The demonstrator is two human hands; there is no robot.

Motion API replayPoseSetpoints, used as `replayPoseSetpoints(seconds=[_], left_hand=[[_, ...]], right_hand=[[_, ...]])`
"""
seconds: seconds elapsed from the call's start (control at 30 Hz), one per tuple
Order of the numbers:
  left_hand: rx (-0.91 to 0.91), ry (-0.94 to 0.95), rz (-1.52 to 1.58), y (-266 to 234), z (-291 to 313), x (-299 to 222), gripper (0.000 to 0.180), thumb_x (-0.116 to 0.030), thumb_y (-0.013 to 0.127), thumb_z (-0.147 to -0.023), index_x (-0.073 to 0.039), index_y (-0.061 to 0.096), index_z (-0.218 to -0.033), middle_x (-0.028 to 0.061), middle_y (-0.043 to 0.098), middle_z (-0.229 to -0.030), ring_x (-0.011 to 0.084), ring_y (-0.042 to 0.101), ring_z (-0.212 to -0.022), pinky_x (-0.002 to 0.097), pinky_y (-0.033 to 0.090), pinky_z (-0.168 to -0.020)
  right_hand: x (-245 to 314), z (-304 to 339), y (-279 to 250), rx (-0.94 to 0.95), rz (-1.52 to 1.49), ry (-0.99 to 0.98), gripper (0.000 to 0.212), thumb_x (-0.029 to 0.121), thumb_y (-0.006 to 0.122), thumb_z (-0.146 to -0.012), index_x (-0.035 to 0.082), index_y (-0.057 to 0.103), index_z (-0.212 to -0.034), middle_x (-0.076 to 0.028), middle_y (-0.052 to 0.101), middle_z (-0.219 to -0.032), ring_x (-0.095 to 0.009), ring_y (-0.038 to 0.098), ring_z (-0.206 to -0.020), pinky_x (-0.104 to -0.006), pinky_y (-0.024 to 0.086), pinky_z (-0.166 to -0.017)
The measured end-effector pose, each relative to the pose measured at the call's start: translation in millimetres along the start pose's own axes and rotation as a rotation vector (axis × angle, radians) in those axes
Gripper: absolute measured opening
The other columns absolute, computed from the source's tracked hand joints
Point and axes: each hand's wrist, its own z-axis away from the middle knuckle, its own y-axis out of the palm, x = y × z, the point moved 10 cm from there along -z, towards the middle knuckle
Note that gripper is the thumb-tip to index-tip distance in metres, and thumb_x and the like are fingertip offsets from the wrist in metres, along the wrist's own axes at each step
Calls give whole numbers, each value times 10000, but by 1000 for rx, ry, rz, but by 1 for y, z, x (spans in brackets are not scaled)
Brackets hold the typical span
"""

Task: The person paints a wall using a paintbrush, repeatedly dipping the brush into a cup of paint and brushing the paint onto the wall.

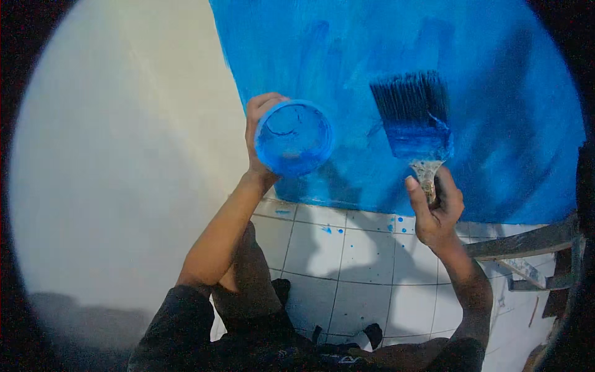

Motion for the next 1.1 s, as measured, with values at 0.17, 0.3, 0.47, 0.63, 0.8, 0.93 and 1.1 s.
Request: replayPoseSetpoints(seconds=[0.17,0.3,0.47,0.63,0.8,0.93,1.1], left_hand=[[43,-181,100,9,10,11,656,-214,821,-574,-43,492,-1114,133,500,-1071,263,520,-998,342,448,-839],[77,-322,166,17,14,24,697,-190,850,-522,-36,491,-1099,124,503,-1063,254,537,-968,326,452,-827],[207,-460,104,32,19,33,695,-197,858,-520,-34,510,-1099,107,575,-1037,234,577,-944,338,462,-830],[330,-670,198,49,16,25,618,-213,865,-529,-40,576,-1047,85,645,-980,188,612,-911,327,478,-819],[457,-686,272,62,18,19,585,-208,866,-530,-51,598,-1026,79,651,-985,172,615,-906,323,485,-815],[485,-632,179,66,19,18,588,-201,862,-531,-56,599,-1036,79,649,-993,175,615,-902,327,485,-824],[489,-626,380,74,25,9,677,-239,857,-530,-54,564,-1111,79,622,-1072,175,576,-1004,321,455,-887]], right_hand=[[-17,-2,-14,-94,-96,169,178,111,646,-831,-9,580,-945,-16,584,-697,-45,474,-596,-213,398,-528],[-24,-4,-20,-130,-105,212,189,119,649,-834,-5,582,-960,12,569,-695,-36,458,-593,-201,380,-523],[-25,-10,-19,-128,-138,233,183,125,649,-838,13,589,-970,34,540,-678,-23,423,-582,-193,343,-507],[-38,-19,-9,-95,-256,390,192,128,654,-833,9,595,-972,40,521,-650,-15,410,-523,-195,310,-442],[-58,-19,-3,-80,-417,554,195,130,663,-816,2,612,-955,22,518,-608,-29,394,-386,-211,269,-331],[-73,-16,-2,-50,-413,636,226,147,672,-805,-2,620,-968,25,511,-583,-35,408,-380,-212,275,-327],[-80,-10,-5,-14,-403,649,230,147,676,-800,-4,624,-965,32,505,-570,-36,409,-376,-215,277,-325]])
